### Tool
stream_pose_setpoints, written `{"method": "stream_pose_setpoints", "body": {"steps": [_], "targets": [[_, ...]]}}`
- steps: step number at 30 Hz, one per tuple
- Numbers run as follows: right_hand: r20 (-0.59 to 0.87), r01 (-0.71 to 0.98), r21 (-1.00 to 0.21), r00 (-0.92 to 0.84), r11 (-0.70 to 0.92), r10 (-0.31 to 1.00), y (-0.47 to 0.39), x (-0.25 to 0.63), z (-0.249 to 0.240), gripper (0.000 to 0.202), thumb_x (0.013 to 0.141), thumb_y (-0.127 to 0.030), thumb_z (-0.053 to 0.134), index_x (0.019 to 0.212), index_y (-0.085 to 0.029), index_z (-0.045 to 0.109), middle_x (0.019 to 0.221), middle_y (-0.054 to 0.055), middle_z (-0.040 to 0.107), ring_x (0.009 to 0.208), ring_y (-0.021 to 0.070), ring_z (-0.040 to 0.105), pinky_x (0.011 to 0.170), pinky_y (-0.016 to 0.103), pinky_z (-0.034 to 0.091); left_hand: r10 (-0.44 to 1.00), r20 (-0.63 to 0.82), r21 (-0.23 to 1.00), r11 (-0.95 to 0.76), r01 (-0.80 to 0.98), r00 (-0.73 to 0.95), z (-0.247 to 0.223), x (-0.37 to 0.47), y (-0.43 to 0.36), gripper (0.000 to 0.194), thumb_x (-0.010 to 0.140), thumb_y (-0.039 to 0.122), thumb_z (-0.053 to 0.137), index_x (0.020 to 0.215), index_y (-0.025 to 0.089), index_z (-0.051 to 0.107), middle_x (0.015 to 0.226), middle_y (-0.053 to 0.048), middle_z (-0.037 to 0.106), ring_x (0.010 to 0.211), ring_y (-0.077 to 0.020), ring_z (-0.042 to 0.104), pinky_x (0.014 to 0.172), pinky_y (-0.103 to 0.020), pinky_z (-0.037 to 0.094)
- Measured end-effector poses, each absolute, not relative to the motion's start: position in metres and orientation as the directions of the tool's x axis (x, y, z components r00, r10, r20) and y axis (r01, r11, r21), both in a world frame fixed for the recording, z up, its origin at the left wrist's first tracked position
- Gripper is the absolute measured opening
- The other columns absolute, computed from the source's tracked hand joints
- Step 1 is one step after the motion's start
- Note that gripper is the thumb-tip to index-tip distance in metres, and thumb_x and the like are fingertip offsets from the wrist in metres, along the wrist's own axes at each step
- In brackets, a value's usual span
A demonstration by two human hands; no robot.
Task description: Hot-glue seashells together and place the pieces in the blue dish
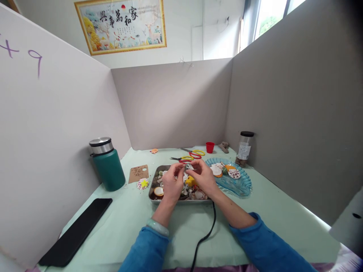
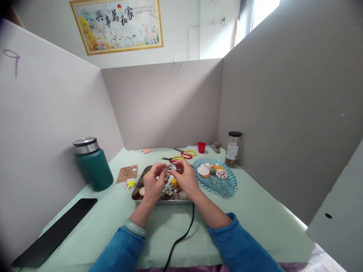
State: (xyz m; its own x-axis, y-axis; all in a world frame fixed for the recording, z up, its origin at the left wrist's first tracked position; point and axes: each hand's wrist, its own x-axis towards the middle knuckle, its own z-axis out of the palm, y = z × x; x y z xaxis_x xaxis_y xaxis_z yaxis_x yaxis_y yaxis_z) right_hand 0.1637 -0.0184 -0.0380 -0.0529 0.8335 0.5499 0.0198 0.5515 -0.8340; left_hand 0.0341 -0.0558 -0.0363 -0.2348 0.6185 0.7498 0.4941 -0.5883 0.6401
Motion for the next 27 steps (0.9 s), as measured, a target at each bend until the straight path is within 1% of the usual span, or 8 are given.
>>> {"method": "stream_pose_setpoints", "body": {"steps": [4,9,12,14,16,20,23,27], "targets": [[0.548,-0.014,-0.836,-0.078,0.549,0.833,-0.016,0.163,-0.041,0.03,0.07,-0.034,0.072,0.092,-0.02,0.057,0.091,0.005,0.066,0.079,0.0197,0.065,0.072,0.034,0.053,0.626,0.748,0.645,-0.607,0.464,-0.22,-0.036,0.034,-0.056,0.015,0.088,0.028,0.053,0.095,0.019,0.062,0.084,-0.004,0.071,0.06,-0.0113,0.061,0.061,-0.023,0.05],[0.54,-0.05,-0.841,-0.118,0.539,0.833,-0.013,0.163,-0.042,0.029,0.071,-0.031,0.071,0.095,-0.02,0.058,0.096,0.006,0.067,0.086,0.0211,0.065,0.077,0.036,0.052,0.641,0.735,0.668,-0.627,0.401,-0.22,-0.037,0.033,-0.056,0.015,0.089,0.026,0.051,0.099,0.019,0.059,0.088,-0.005,0.071,0.057,-0.0099,0.059,0.058,-0.022,0.05],[0.523,-0.126,-0.852,-0.136,0.509,0.841,-0.014,0.163,-0.041,0.028,0.07,-0.028,0.072,0.094,-0.02,0.059,0.097,0.005,0.066,0.089,0.0211,0.065,0.081,0.037,0.052,0.646,0.729,0.678,-0.632,0.375,-0.229,-0.037,0.033,-0.056,0.016,0.089,0.027,0.05,0.1,0.019,0.059,0.09,-0.005,0.07,0.055,-0.0093,0.057,0.056,-0.022,0.049],[0.476,-0.231,-0.871,-0.173,0.435,0.862,-0.016,0.164,-0.038,0.028,0.07,-0.028,0.072,0.094,-0.021,0.059,0.096,0.004,0.066,0.091,0.0212,0.065,0.082,0.037,0.052,0.643,0.725,0.684,-0.628,0.371,-0.247,-0.037,0.033,-0.056,0.017,0.089,0.028,0.05,0.1,0.019,0.059,0.09,-0.005,0.069,0.056,-0.0094,0.057,0.056,-0.023,0.049],[0.406,-0.358,-0.882,-0.246,0.306,0.88,-0.019,0.165,-0.034,0.029,0.071,-0.031,0.072,0.096,-0.021,0.06,0.096,0.003,0.066,0.093,0.0216,0.065,0.082,0.038,0.053,0.645,0.713,0.697,-0.612,0.374,-0.274,-0.037,0.032,-0.055,0.018,0.088,0.03,0.052,0.099,0.019,0.06,0.086,-0.005,0.068,0.057,-0.0102,0.058,0.057,-0.023,0.049],[0.327,-0.548,-0.834,-0.386,0.072,0.863,-0.021,0.17,-0.027,0.03,0.072,-0.034,0.075,0.097,-0.022,0.063,0.101,0.003,0.067,0.09,0.0195,0.066,0.082,0.036,0.054,0.678,0.666,0.743,-0.563,0.361,-0.313,-0.038,0.03,-0.051,0.022,0.084,0.033,0.058,0.099,0.018,0.062,0.08,-0.004,0.067,0.06,-0.0117,0.059,0.058,-0.023,0.049],[0.297,-0.597,-0.802,-0.42,-0.014,0.857,-0.02,0.173,-0.026,0.03,0.071,-0.034,0.076,0.096,-0.023,0.065,0.096,0.002,0.067,0.083,0.016,0.065,0.075,0.032,0.055,0.737,0.615,0.785,-0.538,0.307,-0.28,-0.037,0.029,-0.049,0.027,0.082,0.037,0.061,0.101,0.017,0.063,0.081,-0.004,0.066,0.06,-0.0111,0.059,0.057,-0.022,0.049],[0.263,-0.556,-0.83,-0.444,-0.034,0.856,-0.02,0.173,-0.027,0.029,0.071,-0.039,0.075,0.092,-0.02,0.066,0.088,0.003,0.067,0.076,0.0153,0.061,0.066,0.03,0.055,0.794,0.569,0.82,-0.53,0.215,-0.213,-0.035,0.029,-0.049,0.033,0.08,0.039,0.064,0.102,0.016,0.063,0.09,-0.006,0.066,0.061,-0.0101,0.057,0.056,-0.022,0.049]]}}
